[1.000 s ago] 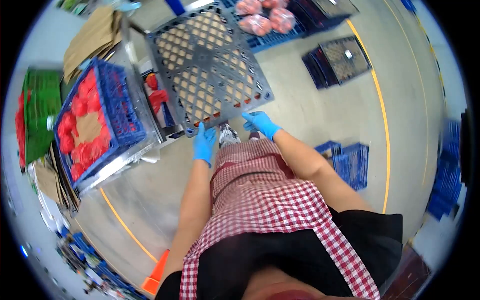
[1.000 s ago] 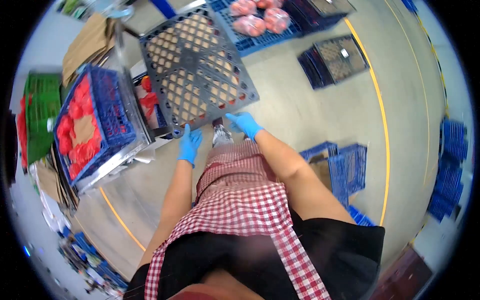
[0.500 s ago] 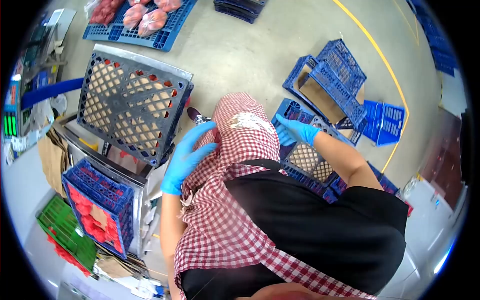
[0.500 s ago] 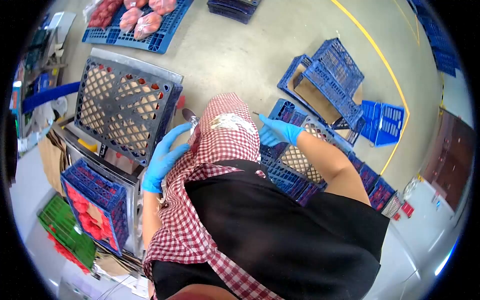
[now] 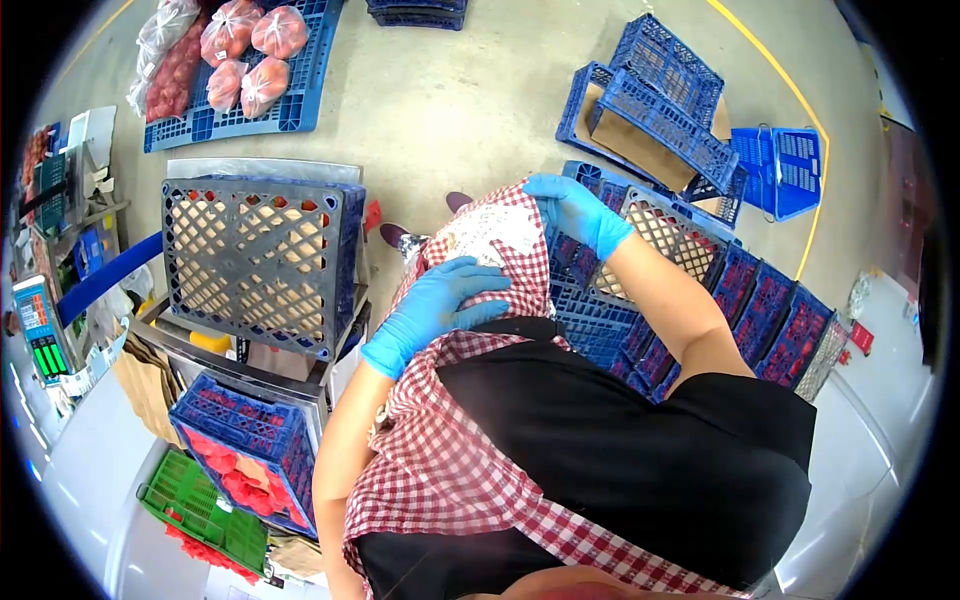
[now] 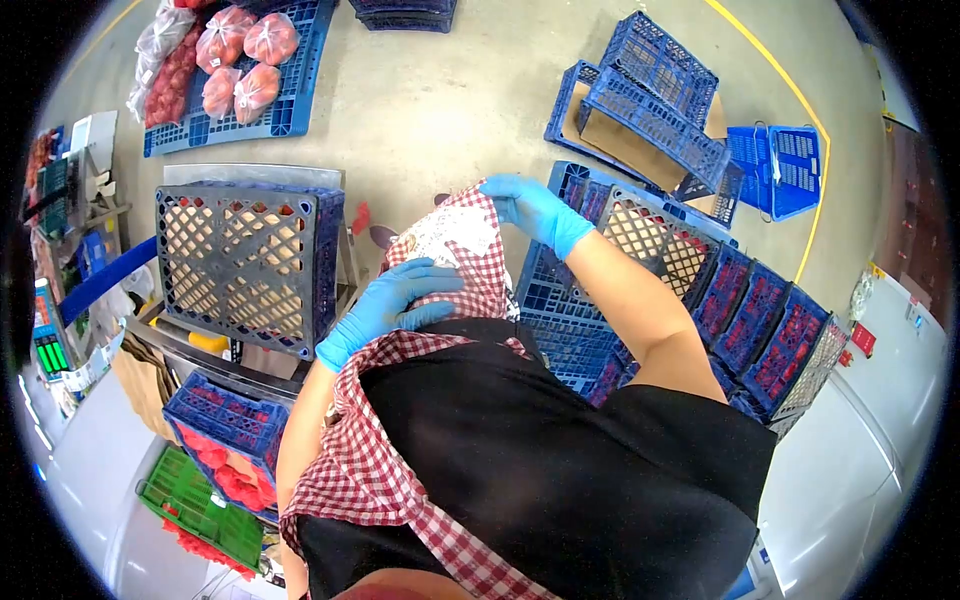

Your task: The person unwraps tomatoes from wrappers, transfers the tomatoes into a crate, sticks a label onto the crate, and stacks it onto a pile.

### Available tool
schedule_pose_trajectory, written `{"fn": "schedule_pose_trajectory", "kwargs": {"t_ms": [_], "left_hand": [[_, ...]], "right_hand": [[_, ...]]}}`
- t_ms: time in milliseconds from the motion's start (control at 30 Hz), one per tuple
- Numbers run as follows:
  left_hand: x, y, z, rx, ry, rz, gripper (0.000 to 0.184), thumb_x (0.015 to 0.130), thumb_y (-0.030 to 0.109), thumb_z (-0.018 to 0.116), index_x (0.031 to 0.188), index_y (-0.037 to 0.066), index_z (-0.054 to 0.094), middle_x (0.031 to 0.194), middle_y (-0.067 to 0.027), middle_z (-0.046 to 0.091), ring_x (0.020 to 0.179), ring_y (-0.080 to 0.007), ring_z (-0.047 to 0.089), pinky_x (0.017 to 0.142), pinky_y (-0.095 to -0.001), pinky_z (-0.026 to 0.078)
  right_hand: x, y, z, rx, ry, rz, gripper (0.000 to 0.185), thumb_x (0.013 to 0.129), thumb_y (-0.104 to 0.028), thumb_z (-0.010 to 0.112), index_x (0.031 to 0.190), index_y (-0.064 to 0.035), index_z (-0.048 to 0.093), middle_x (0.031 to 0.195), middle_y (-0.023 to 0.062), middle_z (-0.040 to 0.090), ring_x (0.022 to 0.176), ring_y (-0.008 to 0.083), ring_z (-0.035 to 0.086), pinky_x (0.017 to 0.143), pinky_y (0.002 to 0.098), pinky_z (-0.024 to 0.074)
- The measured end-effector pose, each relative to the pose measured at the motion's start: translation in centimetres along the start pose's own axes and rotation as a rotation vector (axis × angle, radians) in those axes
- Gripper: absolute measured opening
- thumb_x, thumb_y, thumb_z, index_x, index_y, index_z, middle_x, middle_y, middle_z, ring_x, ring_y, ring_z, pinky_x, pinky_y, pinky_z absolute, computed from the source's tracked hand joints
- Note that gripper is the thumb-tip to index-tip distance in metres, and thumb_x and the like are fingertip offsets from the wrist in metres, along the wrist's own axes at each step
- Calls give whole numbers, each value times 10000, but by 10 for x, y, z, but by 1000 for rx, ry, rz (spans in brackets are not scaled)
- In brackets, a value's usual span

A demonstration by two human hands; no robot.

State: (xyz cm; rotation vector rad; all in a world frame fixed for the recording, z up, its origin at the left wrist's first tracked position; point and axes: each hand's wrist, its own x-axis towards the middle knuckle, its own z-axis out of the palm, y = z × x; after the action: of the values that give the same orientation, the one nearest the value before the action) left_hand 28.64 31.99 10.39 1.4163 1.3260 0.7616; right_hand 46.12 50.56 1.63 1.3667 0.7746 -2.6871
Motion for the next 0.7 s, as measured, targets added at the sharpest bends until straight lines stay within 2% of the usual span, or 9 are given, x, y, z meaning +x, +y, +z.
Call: {"fn": "schedule_pose_trajectory", "kwargs": {"t_ms": [100,600,700], "left_hand": [[1,-2,0,30,19,38,335,801,315,654,1034,75,648,1064,-104,631,977,-266,578,875,-355,449],[-6,-4,4,84,64,34,332,773,316,689,1010,86,661,1040,-113,633,961,-264,586,842,-347,467],[-1,16,0,52,-19,-6,438,799,354,664,1136,80,607,1181,-132,584,1123,-277,526,950,-392,420]], "right_hand": [[-3,-8,5,-7,-16,2,167,876,-125,572,1004,-21,601,948,62,651,843,141,627,787,277,501],[-1,-15,13,-36,-78,8,158,882,-113,559,989,-10,610,905,59,654,820,135,629,782,268,502],[0,-12,14,-26,-59,11,154,879,-113,560,982,-13,614,899,59,658,819,132,628,782,266,502]]}}
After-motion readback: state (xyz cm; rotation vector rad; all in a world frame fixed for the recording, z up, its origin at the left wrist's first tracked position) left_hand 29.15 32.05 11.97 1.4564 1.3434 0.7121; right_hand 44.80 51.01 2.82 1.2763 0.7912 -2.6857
